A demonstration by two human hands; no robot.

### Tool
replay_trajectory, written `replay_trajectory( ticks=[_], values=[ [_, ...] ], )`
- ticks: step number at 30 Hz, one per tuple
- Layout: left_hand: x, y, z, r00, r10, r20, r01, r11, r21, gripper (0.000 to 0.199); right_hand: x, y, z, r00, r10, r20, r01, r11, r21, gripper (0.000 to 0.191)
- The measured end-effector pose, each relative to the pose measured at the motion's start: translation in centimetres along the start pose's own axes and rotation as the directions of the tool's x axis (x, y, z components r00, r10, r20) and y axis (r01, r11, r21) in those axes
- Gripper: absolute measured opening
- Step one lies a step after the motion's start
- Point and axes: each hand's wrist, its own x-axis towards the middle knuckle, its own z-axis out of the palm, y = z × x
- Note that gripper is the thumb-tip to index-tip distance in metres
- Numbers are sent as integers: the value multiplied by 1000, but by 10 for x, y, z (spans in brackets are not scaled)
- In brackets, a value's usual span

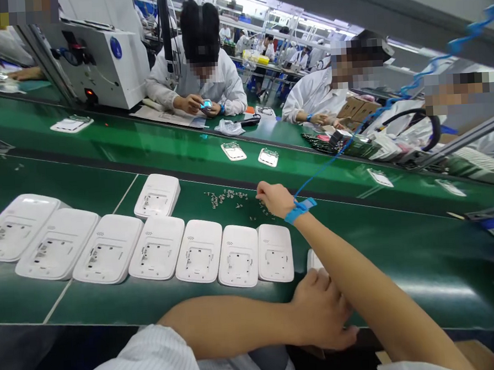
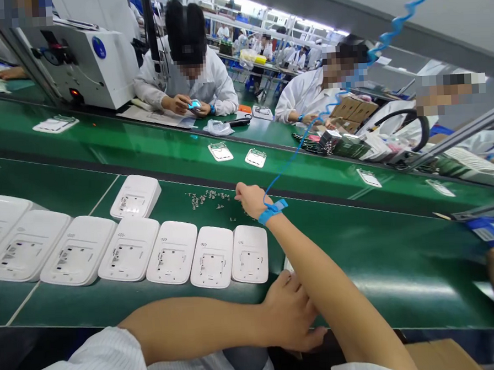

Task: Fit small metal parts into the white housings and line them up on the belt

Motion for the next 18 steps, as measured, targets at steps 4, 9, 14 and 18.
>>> replay_trajectory(
  ticks=[4,9,14,18],
  values=[
    [-1,0,-2,995,-40,-86,38,999,-29,52,-50,35,-20,995,-33,-98,56,968,243,14],
    [-1,1,-4,996,-48,-79,46,999,-24,58,-138,91,-12,987,-111,-118,137,960,244,24],
    [-2,4,-5,999,-11,-52,11,1000,14,51,-198,114,17,979,-82,-185,89,995,34,21],
    [-3,5,-9,999,33,-19,-32,999,25,45,-213,106,31,944,-169,-284,151,985,-84,25]
  ],
)
